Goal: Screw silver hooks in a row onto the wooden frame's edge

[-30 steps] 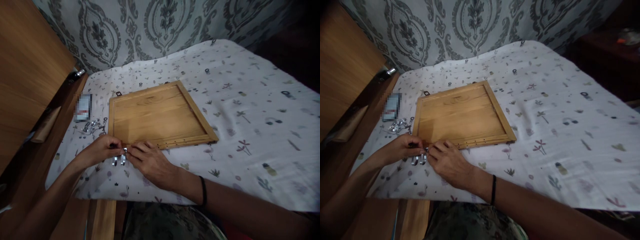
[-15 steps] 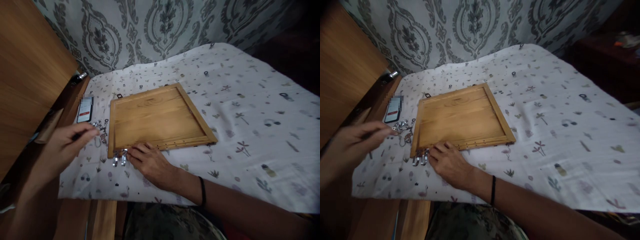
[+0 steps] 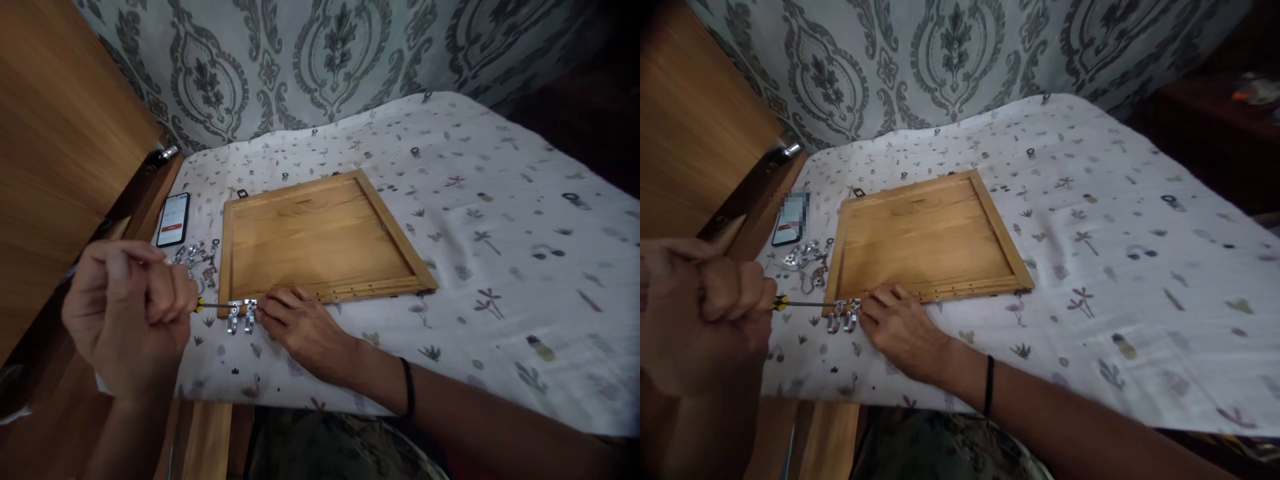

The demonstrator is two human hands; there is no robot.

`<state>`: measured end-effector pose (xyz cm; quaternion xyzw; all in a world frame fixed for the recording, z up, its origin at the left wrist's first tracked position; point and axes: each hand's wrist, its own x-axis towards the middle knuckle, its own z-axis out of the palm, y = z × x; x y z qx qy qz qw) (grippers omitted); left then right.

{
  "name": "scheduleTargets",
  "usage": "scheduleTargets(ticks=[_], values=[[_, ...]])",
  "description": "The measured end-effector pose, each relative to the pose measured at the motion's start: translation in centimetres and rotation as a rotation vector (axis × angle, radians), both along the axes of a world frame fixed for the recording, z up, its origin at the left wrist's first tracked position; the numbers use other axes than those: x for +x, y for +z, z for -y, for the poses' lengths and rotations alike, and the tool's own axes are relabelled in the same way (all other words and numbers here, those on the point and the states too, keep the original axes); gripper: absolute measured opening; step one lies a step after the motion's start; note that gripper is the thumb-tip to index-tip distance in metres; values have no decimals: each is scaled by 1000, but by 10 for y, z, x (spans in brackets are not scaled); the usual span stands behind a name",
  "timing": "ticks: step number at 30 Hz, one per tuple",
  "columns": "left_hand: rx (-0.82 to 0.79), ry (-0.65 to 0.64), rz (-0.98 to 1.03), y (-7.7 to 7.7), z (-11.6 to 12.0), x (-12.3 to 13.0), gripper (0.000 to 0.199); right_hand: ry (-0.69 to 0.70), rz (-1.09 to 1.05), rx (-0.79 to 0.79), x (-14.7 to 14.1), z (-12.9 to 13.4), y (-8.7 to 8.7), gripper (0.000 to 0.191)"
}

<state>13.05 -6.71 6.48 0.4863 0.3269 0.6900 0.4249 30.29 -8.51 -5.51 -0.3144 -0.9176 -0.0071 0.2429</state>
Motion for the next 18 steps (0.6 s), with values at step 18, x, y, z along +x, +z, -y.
scheduleTargets(ticks=[18], values=[[42, 60, -135, -17, -1, 22, 20, -4, 50, -37, -1, 0, 3, 20]])
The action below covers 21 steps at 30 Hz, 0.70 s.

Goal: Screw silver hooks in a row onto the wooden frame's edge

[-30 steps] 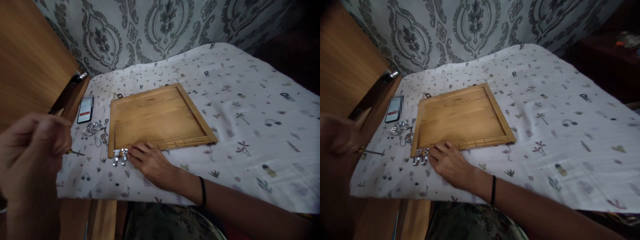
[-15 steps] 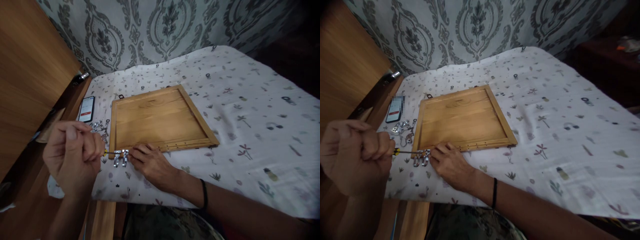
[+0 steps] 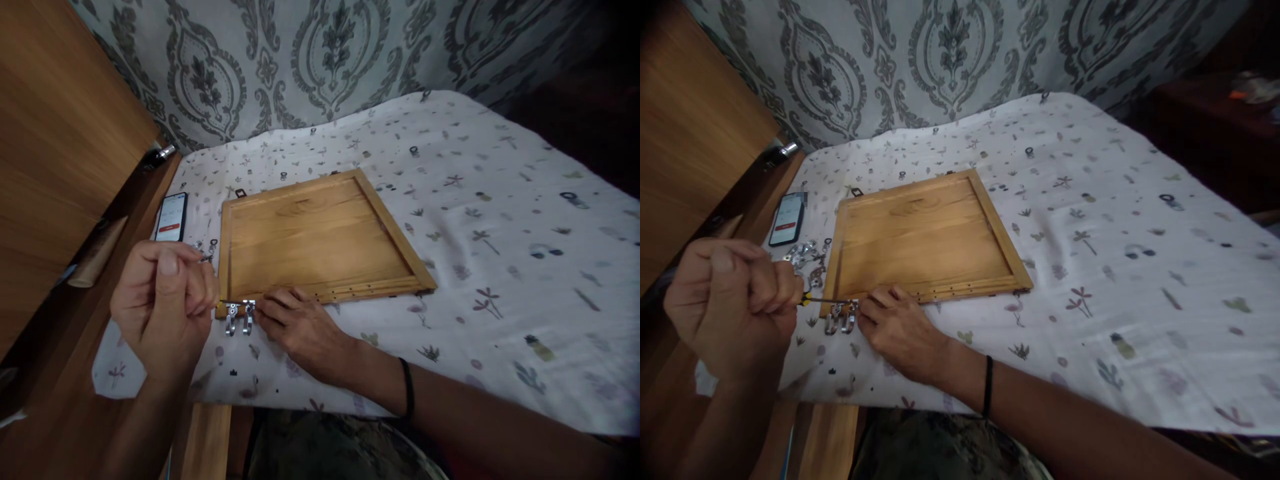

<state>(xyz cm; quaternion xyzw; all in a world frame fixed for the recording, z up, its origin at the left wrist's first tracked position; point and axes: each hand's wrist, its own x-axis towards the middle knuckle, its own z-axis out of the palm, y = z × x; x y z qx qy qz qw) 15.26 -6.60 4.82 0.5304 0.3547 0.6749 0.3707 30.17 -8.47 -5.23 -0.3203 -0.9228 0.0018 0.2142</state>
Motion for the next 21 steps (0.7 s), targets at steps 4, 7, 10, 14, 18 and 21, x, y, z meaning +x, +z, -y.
scheduleTargets(ticks=[4, 7, 10, 14, 18, 21], values=[[-10, -4, -12, -1, -1, 1, 21, 2, -19, 0, 1, 0, 1, 20], [-10, -9, -23, -2, -2, 2, 21, 5, -21, 3, 2, 0, 1, 20], [-11, -19, -36, -1, -4, 1, 20, 7, -9, -4, 2, 0, 1, 19], [-24, -70, -62, -1, -9, -3, 19, 5, -1, -5, 1, -1, 0, 21], [-54, -112, -93, -2, -11, -6, 20, 6, -9, -6, 1, 0, 0, 22], [-103, -55, -120, -2, -8, -5, 23, 8, -29, -7, 1, 0, 0, 21]])
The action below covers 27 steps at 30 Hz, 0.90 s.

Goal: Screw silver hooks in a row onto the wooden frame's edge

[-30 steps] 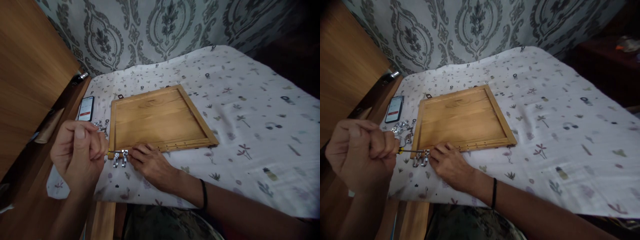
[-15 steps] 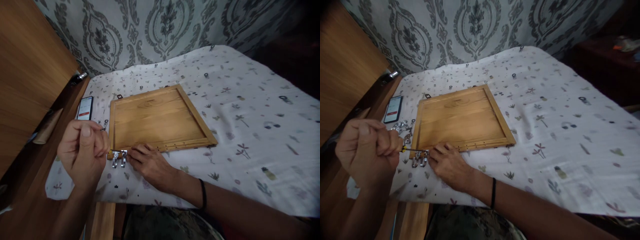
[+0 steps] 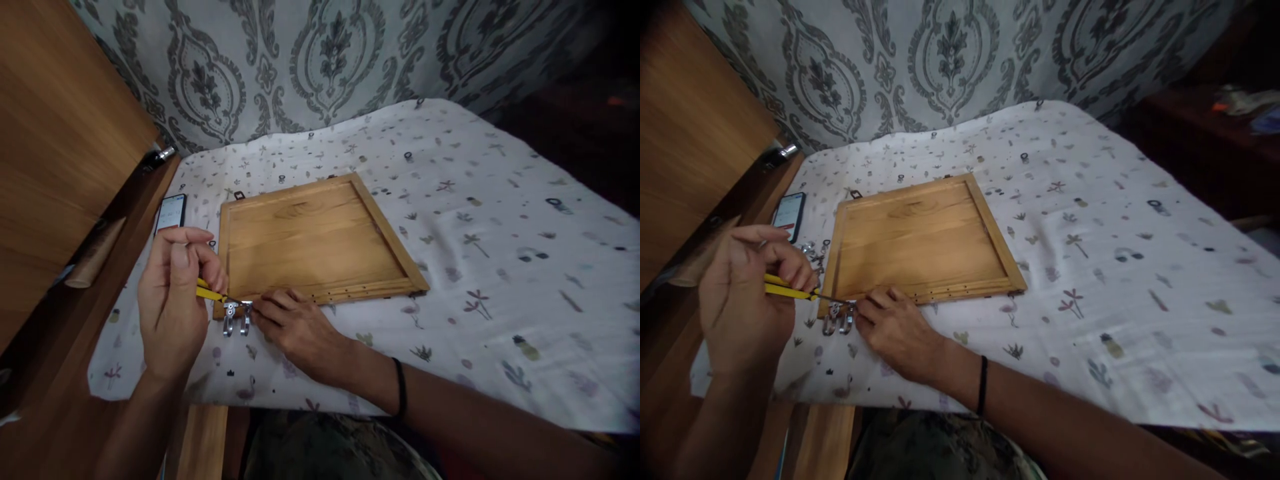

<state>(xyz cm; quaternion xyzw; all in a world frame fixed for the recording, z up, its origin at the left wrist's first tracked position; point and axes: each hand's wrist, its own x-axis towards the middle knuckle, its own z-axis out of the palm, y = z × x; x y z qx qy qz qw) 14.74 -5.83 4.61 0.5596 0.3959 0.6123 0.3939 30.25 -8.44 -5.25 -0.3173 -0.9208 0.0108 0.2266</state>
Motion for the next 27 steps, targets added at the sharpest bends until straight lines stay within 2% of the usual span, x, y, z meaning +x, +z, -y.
scheduleTargets(ticks=[3, 6, 10, 15, 17, 22, 27], values=[[-47, 70, 66, 1, 4, 5, 17, -3, -28, 17, 0, 0, 0, 19], [-29, 82, 167, 0, 4, 10, 17, -6, -13, 33, -1, 0, -1, 18], [12, -23, 223, -3, -2, 10, 21, -18, -1, 46, -1, 0, -4, 19], [-26, -203, 202, -3, -7, 3, 15, -11, -28, 71, -2, -1, -9, 20], [-34, -179, 193, -2, -7, 2, 17, -11, -21, 61, -2, -1, -9, 21], [-23, -10, 186, -1, -7, 5, 29, -5, -28, 28, -1, 0, -8, 24], [-4, -20, 258, -3, -7, 7, 33, 3, -37, 25, -1, 0, -10, 24]])
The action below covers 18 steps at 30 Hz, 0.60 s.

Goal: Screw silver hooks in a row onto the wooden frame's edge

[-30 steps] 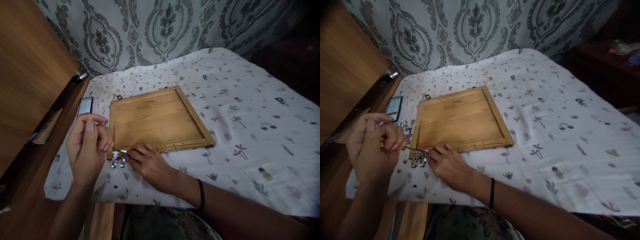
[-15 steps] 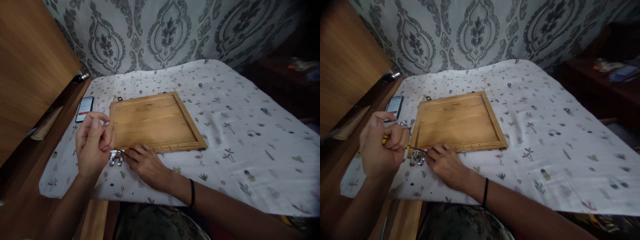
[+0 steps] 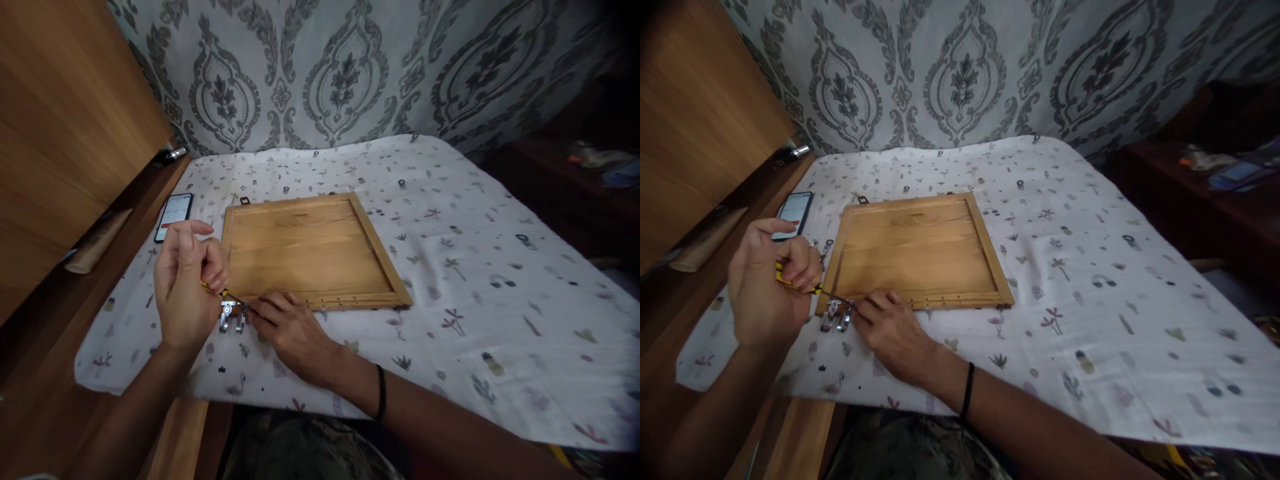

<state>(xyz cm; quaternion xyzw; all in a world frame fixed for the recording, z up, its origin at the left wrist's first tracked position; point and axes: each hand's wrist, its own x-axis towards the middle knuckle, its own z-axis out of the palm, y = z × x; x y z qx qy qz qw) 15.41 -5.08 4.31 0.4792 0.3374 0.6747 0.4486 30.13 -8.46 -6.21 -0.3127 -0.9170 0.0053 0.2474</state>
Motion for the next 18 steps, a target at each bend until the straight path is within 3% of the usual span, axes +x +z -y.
scheduleTargets(ticks=[6, 12, 18], values=[[-3, -124, -40, -2, -4, -3, 37, -3, 20, -1, 0, 0, 0, 24], [-34, 30, -73, -3, -2, -2, 35, -3, 0, 28, 0, 0, 1, 25], [-76, 26, -115, -2, 2, -3, 27, 5, -15, 50, 0, -1, 0, 21]])
